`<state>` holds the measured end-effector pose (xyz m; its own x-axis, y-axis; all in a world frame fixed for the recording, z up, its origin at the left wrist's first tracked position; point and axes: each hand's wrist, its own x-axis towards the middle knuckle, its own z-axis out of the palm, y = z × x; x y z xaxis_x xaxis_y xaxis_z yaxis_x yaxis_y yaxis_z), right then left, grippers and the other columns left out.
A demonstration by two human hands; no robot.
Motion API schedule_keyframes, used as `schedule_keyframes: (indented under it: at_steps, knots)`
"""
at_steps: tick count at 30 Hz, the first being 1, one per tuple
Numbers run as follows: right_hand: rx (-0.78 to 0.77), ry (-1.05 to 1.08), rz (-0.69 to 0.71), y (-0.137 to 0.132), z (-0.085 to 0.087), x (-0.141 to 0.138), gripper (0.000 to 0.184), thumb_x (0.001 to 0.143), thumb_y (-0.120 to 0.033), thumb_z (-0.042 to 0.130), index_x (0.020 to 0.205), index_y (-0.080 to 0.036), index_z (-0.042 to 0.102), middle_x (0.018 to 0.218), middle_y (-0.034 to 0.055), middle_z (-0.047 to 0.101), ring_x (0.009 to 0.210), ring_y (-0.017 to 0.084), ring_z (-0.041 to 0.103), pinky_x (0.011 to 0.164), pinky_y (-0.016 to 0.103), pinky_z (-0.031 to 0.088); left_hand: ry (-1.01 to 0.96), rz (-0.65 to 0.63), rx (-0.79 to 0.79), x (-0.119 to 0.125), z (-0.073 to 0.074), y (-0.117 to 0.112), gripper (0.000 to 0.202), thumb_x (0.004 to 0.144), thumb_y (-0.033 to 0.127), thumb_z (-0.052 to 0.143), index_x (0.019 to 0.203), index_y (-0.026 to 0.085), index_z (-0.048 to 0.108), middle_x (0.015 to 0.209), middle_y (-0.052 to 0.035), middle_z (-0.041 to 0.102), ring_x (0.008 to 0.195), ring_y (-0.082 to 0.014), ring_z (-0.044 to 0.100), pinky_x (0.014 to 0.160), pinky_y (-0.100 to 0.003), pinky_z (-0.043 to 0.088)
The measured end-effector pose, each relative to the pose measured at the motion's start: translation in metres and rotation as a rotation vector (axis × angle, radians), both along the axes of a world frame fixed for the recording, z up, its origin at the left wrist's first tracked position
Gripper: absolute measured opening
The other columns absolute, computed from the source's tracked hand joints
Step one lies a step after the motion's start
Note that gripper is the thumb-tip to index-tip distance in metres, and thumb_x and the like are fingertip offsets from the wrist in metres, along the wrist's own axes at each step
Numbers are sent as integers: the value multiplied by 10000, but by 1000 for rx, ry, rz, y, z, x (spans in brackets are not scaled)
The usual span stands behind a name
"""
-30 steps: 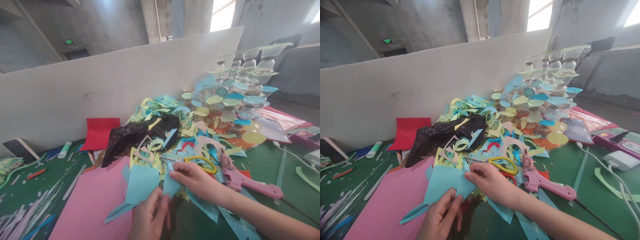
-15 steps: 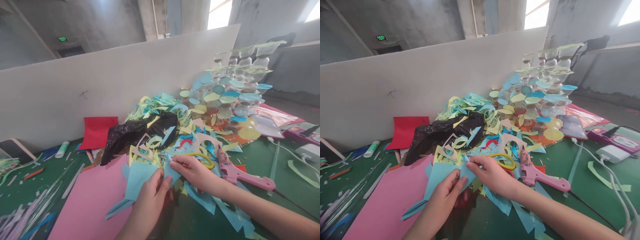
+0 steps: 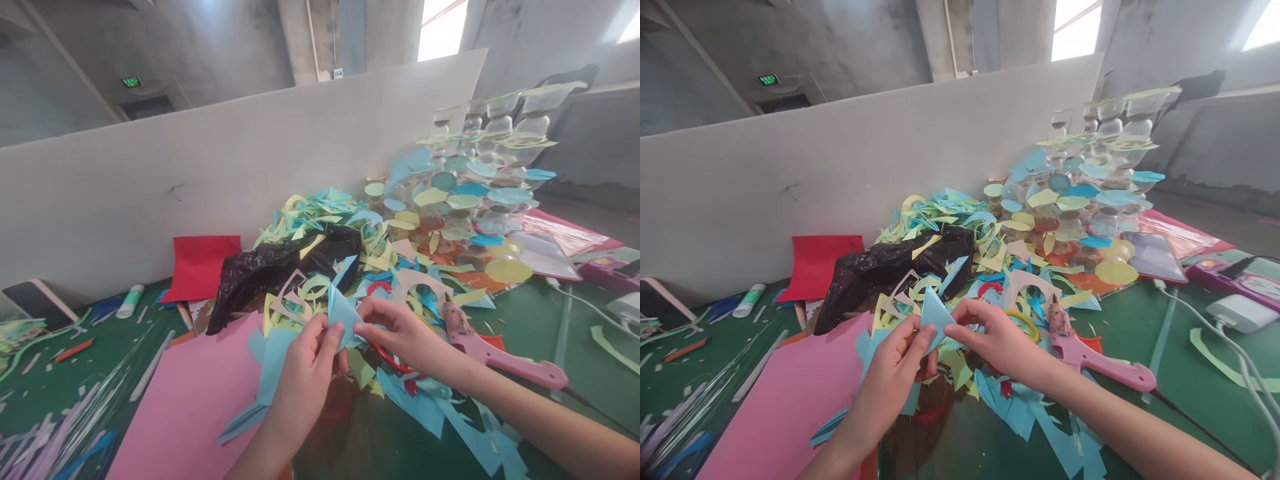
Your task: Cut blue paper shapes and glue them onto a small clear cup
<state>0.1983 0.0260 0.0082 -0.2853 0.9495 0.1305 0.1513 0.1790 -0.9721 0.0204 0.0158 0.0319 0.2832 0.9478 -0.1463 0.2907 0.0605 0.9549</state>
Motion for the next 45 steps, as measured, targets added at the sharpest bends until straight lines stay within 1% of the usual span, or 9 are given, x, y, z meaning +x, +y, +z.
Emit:
schedule_keyframes:
  at_steps: [7,15,17,19,21,26,31,38,45]
  knots:
    - [-134,31,110,3,6,7,364,839,-529,624,775,-190,506,620,-75,380,507,64,283,462,220,234,49,-38,50,-4,0,-1,362,907,530,430,742,209,410,561,46,465,551,-106,438,545,-225,396]
    - [-122,103,124,0,3,2,373,900,-479,565,1161,-229,473,739,-40,534,661,104,492,587,230,400,135,-57,145,-7,0,0,356,917,506,427,728,205,435,534,62,422,504,-87,388,499,-206,326]
    - [-136,24,152,0,7,4,305,901,-489,556,1000,-201,549,725,-28,580,600,87,483,548,218,383,132,-71,139,-8,2,-2,347,916,509,428,749,206,452,523,68,392,488,-83,354,476,-201,298]
    - [-122,-48,183,0,9,6,367,904,-522,527,771,-181,551,644,-28,590,493,63,418,495,214,352,132,-66,128,-8,5,-4,355,910,524,432,749,207,448,521,71,356,474,-81,317,449,-202,254]
    - [-97,-98,199,0,10,7,449,902,-559,505,663,-179,524,555,-34,571,437,56,380,471,215,341,129,-66,122,-7,7,-5,358,907,529,434,750,208,444,523,73,335,470,-78,302,443,-201,234]
    - [8,-108,126,-3,13,6,490,907,-601,459,625,-199,471,484,-53,475,479,87,450,535,232,407,119,-55,137,-5,8,-5,347,908,517,441,751,208,423,515,81,333,468,-73,301,453,-195,257]
    - [16,-113,121,-4,15,8,482,930,-557,446,607,-199,435,510,-53,470,471,76,410,505,225,372,129,-67,122,-3,7,-4,347,918,521,422,759,213,415,522,82,336,479,-76,306,470,-194,274]
    - [-94,-5,285,-4,7,5,371,842,-542,612,835,-171,609,565,-60,520,458,55,369,433,198,284,137,-80,159,4,4,-7,367,937,497,392,712,208,382,564,63,409,514,-83,371,497,-202,314]
    - [-71,-76,315,-8,16,10,544,913,-599,453,782,-140,713,576,-14,577,428,54,352,423,192,320,150,-72,137,3,7,-6,342,929,506,391,751,214,399,549,75,349,490,-84,334,477,-207,294]
